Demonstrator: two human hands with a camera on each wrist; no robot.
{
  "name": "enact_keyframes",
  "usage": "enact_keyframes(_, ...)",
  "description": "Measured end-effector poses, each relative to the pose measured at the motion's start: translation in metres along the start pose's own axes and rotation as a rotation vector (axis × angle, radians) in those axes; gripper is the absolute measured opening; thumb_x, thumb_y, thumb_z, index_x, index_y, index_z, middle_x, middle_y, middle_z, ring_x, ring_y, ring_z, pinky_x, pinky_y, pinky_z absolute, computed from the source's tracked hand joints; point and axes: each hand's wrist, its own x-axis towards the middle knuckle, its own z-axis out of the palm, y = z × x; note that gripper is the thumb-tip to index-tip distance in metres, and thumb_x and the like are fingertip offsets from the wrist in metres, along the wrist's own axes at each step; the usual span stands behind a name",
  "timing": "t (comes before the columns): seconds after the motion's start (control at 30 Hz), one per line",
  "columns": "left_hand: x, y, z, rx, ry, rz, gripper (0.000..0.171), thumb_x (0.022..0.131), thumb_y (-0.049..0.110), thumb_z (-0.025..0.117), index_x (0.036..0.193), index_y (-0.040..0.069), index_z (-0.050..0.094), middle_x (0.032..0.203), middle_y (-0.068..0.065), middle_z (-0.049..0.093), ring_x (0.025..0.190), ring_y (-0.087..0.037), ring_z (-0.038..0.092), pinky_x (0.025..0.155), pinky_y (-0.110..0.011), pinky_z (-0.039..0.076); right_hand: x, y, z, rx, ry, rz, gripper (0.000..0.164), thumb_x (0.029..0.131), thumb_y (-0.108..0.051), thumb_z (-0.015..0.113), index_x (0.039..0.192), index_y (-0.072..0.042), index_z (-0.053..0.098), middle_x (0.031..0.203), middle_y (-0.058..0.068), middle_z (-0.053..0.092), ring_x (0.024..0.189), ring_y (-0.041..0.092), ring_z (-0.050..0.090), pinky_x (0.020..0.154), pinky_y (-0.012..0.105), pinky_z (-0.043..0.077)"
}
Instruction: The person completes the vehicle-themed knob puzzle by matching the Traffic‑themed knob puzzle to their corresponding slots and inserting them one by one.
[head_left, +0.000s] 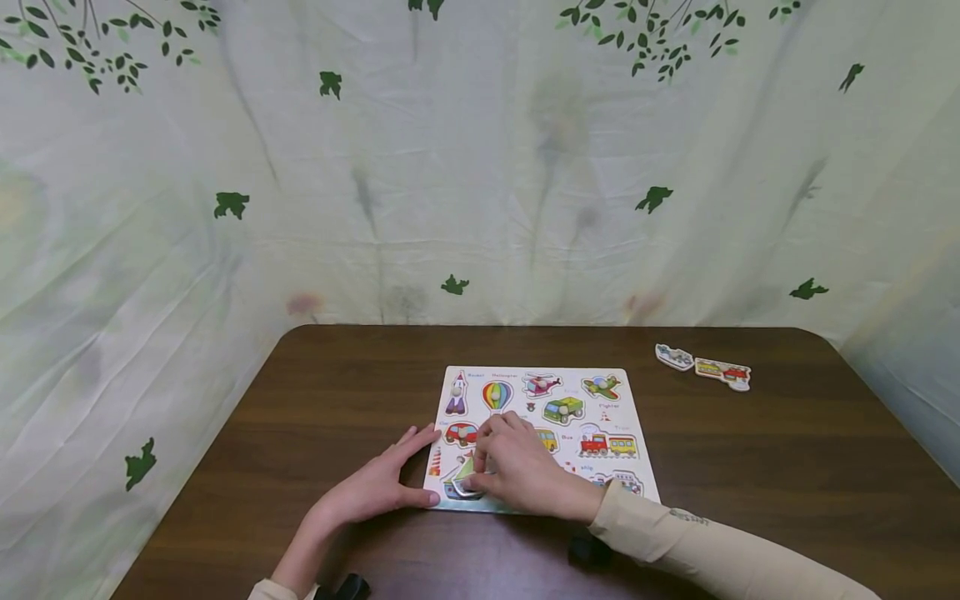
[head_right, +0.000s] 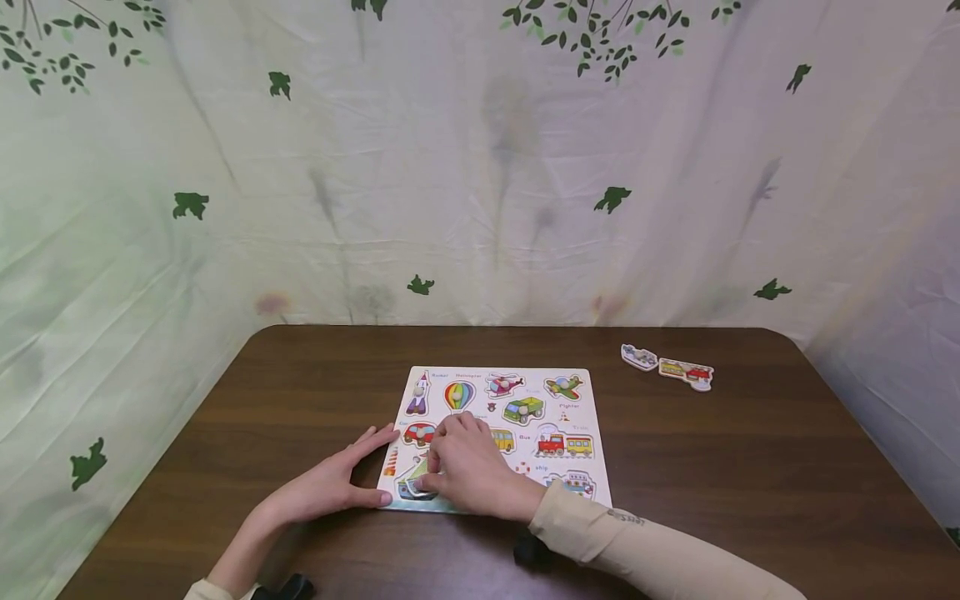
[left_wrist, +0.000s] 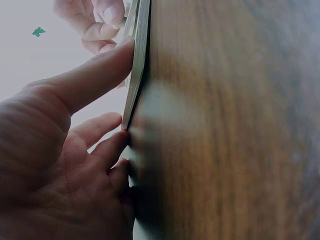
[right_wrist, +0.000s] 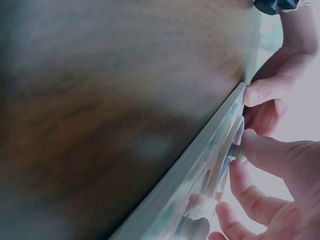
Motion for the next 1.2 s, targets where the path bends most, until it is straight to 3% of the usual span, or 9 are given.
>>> enact_keyframes(0.37,-0.0006,-0.0002,-0.0004,0.002,-0.004,0.025,0.086,0.079,0.038,0.082,0.152,0.018,0.039,0.160,-0.004,0.028,0.148,-0.038,0.010,0.108,-0.063,0.021,0.0028,-0.0006,0.0020,0.005,0.003,0.001,0.031,0.080,-0.044,0.080,0.063,-0.031,0.058,0.104,-0.006,0.057,0.105,0.017,0.045,0.096,0.041,0.036)
enact_keyframes(0.63,0.0000,-0.0003,0.0000,0.002,0.000,0.006,0.087,0.078,0.038,0.082,0.151,0.020,0.040,0.160,-0.004,0.028,0.148,-0.038,0.012,0.106,-0.066,0.021,0.0033,0.0039,0.0010,0.023,0.012,-0.077,0.018,0.077,-0.036,0.085,0.076,-0.025,0.070,0.110,-0.002,0.060,0.109,0.019,0.046,0.093,0.038,0.038)
enact_keyframes(0.9,0.0003,0.0000,-0.0001,0.014,0.005,0.011,0.087,0.078,0.038,0.082,0.152,0.018,0.039,0.160,-0.010,0.027,0.146,-0.041,0.014,0.105,-0.069,0.020,0.0047,0.0066,0.0010,0.050,-0.021,-0.123,0.016,0.079,-0.028,0.084,0.092,-0.027,0.074,0.124,0.000,0.058,0.120,0.021,0.043,0.100,0.042,0.036)
enact_keyframes(1.2,0.0018,-0.0030,0.0009,0.017,0.009,0.012,0.087,0.078,0.040,0.082,0.151,0.020,0.040,0.160,-0.009,0.027,0.147,-0.040,0.013,0.106,-0.070,0.016,0.0049,0.0063,0.0017,0.066,-0.007,-0.148,0.010,0.080,-0.023,0.083,0.084,-0.024,0.074,0.119,0.000,0.060,0.115,0.020,0.045,0.097,0.040,0.037)
